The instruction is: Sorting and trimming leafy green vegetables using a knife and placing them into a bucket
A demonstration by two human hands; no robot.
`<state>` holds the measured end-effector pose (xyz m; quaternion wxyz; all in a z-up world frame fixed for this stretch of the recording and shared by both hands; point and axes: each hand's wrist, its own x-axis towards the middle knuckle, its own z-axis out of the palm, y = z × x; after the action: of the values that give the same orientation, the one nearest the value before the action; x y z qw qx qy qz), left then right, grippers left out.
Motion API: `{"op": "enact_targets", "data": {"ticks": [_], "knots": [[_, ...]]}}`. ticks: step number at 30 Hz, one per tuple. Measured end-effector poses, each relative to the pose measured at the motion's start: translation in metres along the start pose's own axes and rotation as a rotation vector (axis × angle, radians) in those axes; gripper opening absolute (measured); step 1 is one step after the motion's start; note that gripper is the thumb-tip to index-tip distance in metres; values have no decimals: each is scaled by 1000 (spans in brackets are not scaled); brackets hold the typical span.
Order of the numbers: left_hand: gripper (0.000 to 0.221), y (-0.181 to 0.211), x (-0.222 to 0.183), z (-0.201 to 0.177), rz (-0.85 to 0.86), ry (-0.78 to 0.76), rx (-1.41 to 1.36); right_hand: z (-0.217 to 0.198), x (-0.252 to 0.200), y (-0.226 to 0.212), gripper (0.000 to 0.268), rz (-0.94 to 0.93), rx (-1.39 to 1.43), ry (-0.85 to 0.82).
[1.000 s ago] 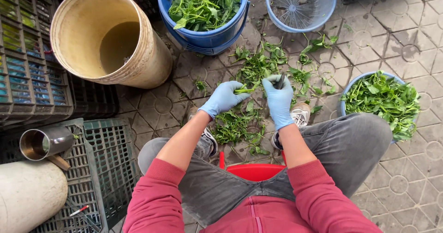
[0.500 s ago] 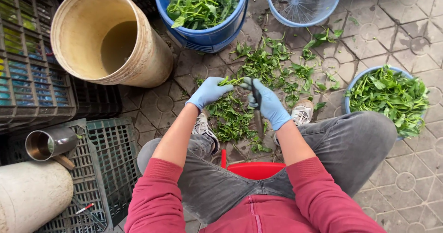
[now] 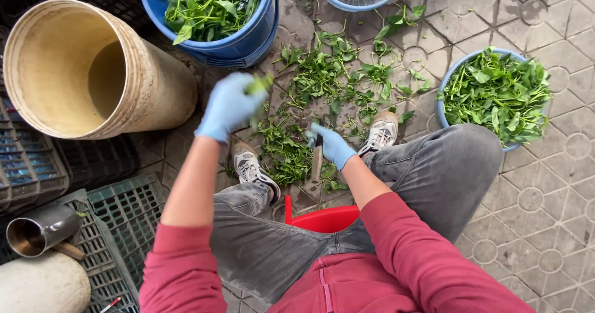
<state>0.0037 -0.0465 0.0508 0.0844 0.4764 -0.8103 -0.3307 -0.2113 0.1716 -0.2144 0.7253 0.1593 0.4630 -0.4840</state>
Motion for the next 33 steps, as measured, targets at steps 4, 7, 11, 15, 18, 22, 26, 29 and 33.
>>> {"op": "enact_targets", "data": {"ticks": [4, 7, 11, 15, 18, 22, 26, 29, 33], "knots": [[11, 6, 80, -96, 94, 291, 248, 16, -4, -18, 18, 155, 206, 193], [49, -34, 130, -129, 274, 418, 533, 36, -33, -43, 36, 94, -76, 251], [56, -6, 97, -130, 256, 434, 462, 25, -13, -62, 58, 47, -528, 397], [50, 76, 15, -108, 197, 369, 189, -4, 50, -110, 45, -112, -452, 534], [42, 91, -65, -57, 250, 213, 14, -43, 107, -174, 33, -290, -448, 699], [63, 52, -116, 4, 8, -284, -7, -44, 108, -277, 29, -557, -858, 880], [64, 33, -108, 3, 65, -192, 283, -109, 159, -372, 33, -871, -1147, 1022], [71, 35, -108, 4, 11, -249, 283, -119, 154, -402, 31, -921, -1446, 970], [76, 38, -121, 14, 45, -382, 264, -77, 166, -371, 32, -962, -1542, 732]]}}
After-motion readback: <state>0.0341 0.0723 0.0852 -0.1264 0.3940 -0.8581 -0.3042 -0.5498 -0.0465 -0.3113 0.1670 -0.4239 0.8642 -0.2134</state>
